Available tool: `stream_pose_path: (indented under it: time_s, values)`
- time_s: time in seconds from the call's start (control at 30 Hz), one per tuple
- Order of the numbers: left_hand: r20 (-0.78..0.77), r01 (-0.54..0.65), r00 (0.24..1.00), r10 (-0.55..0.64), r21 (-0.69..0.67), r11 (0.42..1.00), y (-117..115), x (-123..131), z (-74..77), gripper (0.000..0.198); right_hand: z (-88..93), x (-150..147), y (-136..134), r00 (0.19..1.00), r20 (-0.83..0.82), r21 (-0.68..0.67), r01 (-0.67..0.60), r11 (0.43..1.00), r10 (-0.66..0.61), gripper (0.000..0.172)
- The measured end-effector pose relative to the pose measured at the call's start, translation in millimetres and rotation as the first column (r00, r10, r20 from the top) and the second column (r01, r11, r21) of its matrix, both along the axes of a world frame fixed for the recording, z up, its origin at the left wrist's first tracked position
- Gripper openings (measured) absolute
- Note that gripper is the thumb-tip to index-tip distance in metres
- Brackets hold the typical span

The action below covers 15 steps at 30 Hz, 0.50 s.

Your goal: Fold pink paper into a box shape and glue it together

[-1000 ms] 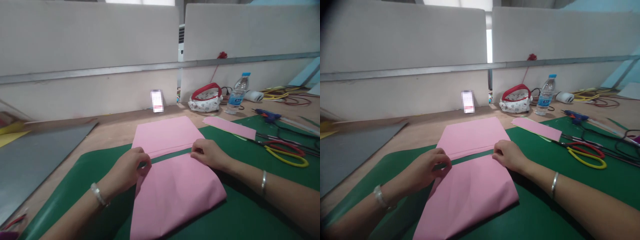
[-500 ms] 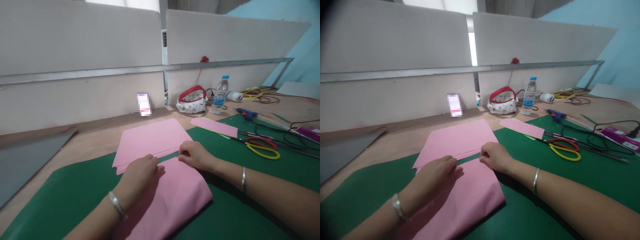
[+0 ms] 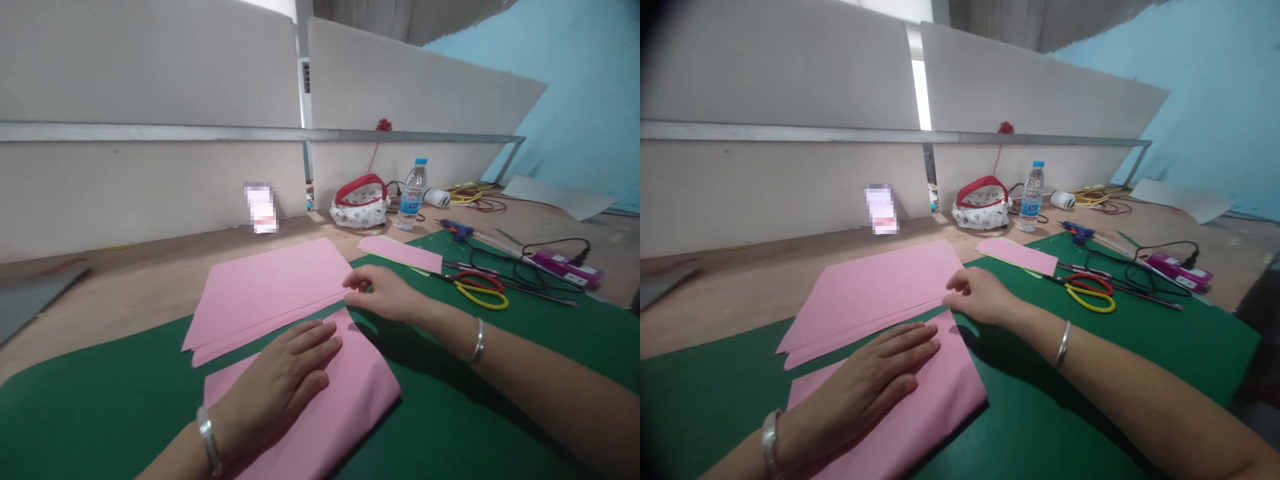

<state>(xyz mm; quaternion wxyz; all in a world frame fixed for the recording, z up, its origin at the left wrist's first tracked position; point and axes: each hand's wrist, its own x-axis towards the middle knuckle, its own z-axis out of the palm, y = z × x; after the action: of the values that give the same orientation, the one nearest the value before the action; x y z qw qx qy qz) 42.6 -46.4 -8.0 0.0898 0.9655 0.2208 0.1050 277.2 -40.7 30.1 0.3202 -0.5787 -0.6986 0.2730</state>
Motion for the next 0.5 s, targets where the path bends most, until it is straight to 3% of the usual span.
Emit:
stream_pose_path:
  time_s: [0.13,0.23,0.37,0.5]
  values:
    - [0.016,0.006,1.000,-0.006,0.032,0.999,0,-1,-0.6,0.042,20.4,9,-23,0.973,-0.232,-0.212,-0.063,0.975,0.012,0.020]
    - [0.044,0.004,0.999,-0.007,0.049,0.999,2,-1,-2.5,0.042,17.0,14,-46,0.849,-0.528,-0.376,-0.232,0.897,-0.001,0.017]
    - [0.009,0.042,0.999,-0.043,0.034,0.999,3,0,-1.1,0.041,3.5,14,-62,0.717,-0.675,-0.161,-0.376,0.912,0.176,0.022]
    - [-0.069,0.097,0.993,-0.096,0.006,0.995,1,1,5.7,0.047,-4.2,10,-64,0.587,-0.745,-0.056,-0.527,0.848,0.316,0.028]
